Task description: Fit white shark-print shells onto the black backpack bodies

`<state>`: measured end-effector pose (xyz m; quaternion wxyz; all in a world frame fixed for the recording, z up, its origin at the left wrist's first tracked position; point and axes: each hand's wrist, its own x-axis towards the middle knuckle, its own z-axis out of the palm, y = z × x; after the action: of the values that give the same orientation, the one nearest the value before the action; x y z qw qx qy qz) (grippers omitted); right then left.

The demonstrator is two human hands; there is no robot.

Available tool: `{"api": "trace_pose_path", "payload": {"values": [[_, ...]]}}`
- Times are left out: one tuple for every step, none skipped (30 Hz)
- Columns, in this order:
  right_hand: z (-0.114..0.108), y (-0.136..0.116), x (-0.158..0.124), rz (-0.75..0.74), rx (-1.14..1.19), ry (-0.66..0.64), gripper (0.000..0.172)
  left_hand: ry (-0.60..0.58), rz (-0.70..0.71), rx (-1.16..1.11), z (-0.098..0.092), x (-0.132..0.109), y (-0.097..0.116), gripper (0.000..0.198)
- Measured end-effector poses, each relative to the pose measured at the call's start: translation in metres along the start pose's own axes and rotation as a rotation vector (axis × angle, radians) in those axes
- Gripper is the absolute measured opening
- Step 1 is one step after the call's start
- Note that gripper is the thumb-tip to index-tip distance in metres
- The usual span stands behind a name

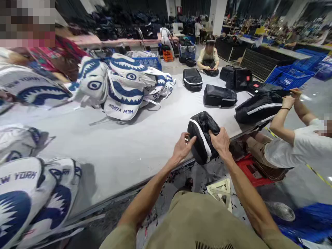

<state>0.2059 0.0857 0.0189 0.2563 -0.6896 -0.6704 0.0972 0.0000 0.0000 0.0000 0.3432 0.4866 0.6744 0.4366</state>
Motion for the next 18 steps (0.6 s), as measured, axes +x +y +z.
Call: {"api": "trace_pose_path", "payload": {"values": [[0.0, -0.001, -0.002, -0.005, -0.007, 0.009, 0.043, -0.045, 0.009, 0.029, 0.012, -0.003, 0.003, 0.049], [0.0, -0.002, -0.004, -0.008, -0.016, 0.017, 0.043, -0.082, 0.021, 0.049, 0.024, -0.005, 0.006, 0.045], [0.0, -0.003, -0.005, -0.009, -0.026, 0.022, 0.043, -0.112, 0.037, 0.061, 0.033, -0.006, 0.008, 0.043], [0.0, -0.005, -0.004, -0.007, -0.037, 0.025, 0.043, -0.134, 0.055, 0.063, 0.04, -0.004, 0.008, 0.042], [0.002, -0.007, -0.002, -0.001, -0.05, 0.031, 0.043, -0.153, 0.081, 0.065, 0.045, 0.0, 0.007, 0.041], [0.003, -0.01, 0.002, 0.009, -0.063, 0.032, 0.043, -0.159, 0.106, 0.052, 0.048, 0.005, 0.005, 0.041], [0.004, -0.013, 0.006, 0.023, -0.076, 0.027, 0.043, -0.159, 0.131, 0.022, 0.049, 0.011, 0.001, 0.041], [0.006, -0.015, 0.011, 0.039, -0.088, 0.016, 0.044, -0.157, 0.154, -0.02, 0.048, 0.017, -0.002, 0.042], [0.007, -0.018, 0.016, 0.058, -0.098, 0.003, 0.045, -0.158, 0.172, -0.065, 0.047, 0.023, -0.005, 0.043], [0.008, -0.02, 0.02, 0.074, -0.106, -0.009, 0.046, -0.158, 0.183, -0.107, 0.046, 0.028, -0.007, 0.045], [0.009, -0.022, 0.024, 0.086, -0.111, -0.017, 0.047, -0.159, 0.186, -0.142, 0.045, 0.031, -0.008, 0.047], [0.01, -0.023, 0.027, 0.094, -0.114, -0.02, 0.048, -0.158, 0.185, -0.158, 0.044, 0.033, -0.008, 0.048], [0.01, -0.025, 0.029, 0.098, -0.115, -0.021, 0.049, -0.155, 0.183, -0.151, 0.044, 0.033, -0.008, 0.048], [0.01, -0.026, 0.03, 0.102, -0.114, -0.02, 0.049, -0.153, 0.182, -0.124, 0.044, 0.032, -0.008, 0.047], [0.01, -0.027, 0.031, 0.106, -0.112, -0.018, 0.049, -0.16, 0.183, -0.092, 0.044, 0.031, -0.008, 0.046], [0.01, -0.027, 0.033, 0.113, -0.11, -0.018, 0.049, -0.181, 0.188, -0.067, 0.044, 0.029, -0.009, 0.045], [0.01, -0.028, 0.034, 0.122, -0.108, -0.019, 0.049, -0.213, 0.198, -0.056, 0.044, 0.027, -0.01, 0.043], [0.01, -0.028, 0.036, 0.13, -0.105, -0.02, 0.049, -0.253, 0.214, -0.061, 0.043, 0.026, -0.012, 0.042]]}}
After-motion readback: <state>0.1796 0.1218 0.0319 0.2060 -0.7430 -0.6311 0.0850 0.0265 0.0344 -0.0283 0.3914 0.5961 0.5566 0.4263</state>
